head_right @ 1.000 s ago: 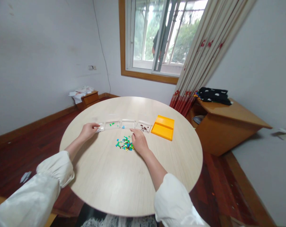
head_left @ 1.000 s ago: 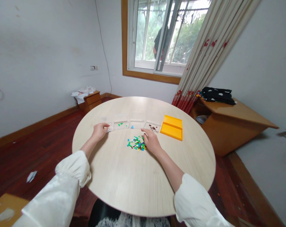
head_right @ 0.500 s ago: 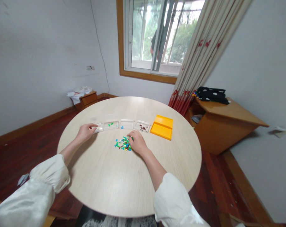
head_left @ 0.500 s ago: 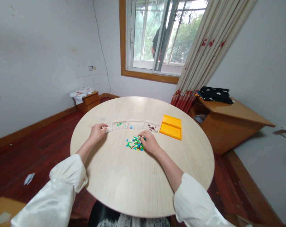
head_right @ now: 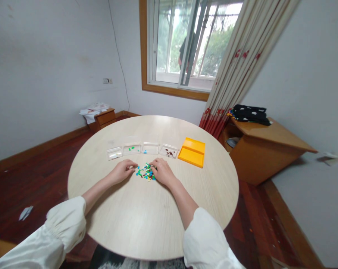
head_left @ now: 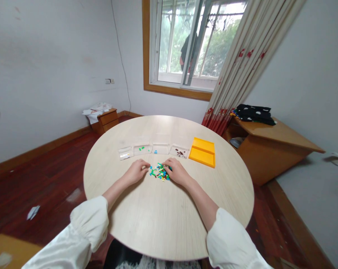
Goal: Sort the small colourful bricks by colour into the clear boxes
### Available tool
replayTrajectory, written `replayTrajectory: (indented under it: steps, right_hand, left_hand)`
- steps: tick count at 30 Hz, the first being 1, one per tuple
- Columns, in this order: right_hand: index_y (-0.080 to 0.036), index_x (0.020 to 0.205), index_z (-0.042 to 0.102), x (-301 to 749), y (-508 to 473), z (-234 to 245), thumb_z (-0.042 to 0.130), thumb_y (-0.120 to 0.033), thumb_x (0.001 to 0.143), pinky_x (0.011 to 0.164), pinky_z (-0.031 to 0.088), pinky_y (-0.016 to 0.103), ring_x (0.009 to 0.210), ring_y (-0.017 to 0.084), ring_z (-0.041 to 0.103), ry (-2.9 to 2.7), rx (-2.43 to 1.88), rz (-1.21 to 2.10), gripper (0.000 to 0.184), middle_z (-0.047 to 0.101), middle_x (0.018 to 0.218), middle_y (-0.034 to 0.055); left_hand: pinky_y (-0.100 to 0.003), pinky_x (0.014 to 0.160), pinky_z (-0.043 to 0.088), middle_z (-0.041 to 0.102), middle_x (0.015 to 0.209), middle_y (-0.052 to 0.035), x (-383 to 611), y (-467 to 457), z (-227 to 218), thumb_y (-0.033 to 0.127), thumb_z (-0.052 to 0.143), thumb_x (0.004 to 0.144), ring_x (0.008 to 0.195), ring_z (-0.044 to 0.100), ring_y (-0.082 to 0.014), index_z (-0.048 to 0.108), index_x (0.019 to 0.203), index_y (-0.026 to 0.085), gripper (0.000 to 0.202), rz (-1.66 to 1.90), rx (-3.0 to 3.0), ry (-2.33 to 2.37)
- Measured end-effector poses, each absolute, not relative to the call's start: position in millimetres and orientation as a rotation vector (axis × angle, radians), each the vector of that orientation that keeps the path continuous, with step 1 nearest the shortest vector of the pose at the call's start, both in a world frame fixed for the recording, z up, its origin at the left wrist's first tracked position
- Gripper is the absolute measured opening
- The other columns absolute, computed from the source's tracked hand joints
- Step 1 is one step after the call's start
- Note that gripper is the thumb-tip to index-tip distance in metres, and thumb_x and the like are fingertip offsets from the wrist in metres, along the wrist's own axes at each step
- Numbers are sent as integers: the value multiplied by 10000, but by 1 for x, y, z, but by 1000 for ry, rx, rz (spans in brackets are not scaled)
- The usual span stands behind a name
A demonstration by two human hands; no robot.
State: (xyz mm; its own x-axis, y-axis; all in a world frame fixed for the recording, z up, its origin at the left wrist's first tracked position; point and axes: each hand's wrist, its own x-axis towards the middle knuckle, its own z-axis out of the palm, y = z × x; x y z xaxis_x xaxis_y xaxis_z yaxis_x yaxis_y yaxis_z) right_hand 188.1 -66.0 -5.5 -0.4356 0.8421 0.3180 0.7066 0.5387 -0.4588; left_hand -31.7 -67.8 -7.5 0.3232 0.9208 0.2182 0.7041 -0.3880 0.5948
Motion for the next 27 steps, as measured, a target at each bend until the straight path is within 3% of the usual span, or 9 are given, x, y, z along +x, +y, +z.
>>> replayTrajectory:
  steps: [13,27]
  right_hand:
    - [-161,930,661,185,-65,-10,518,-105,840,829,422,303,890,161,546,-2235,-1198,327,177,628,894,66]
    - [-167,904,665,173,-72,-7,543,-124,834,819,420,310,880,166,542,-2248,-1147,325,147,626,882,62]
  left_hand:
    - [-301,731,439,626,747,-69,-17,-62,-9,140,578,694,738,568,-187,685,732,157,115,786,2240,1489]
    - [-276,660,416,595,675,-33,-17,-65,-14,170,593,679,664,537,-155,635,661,160,47,926,2125,1529]
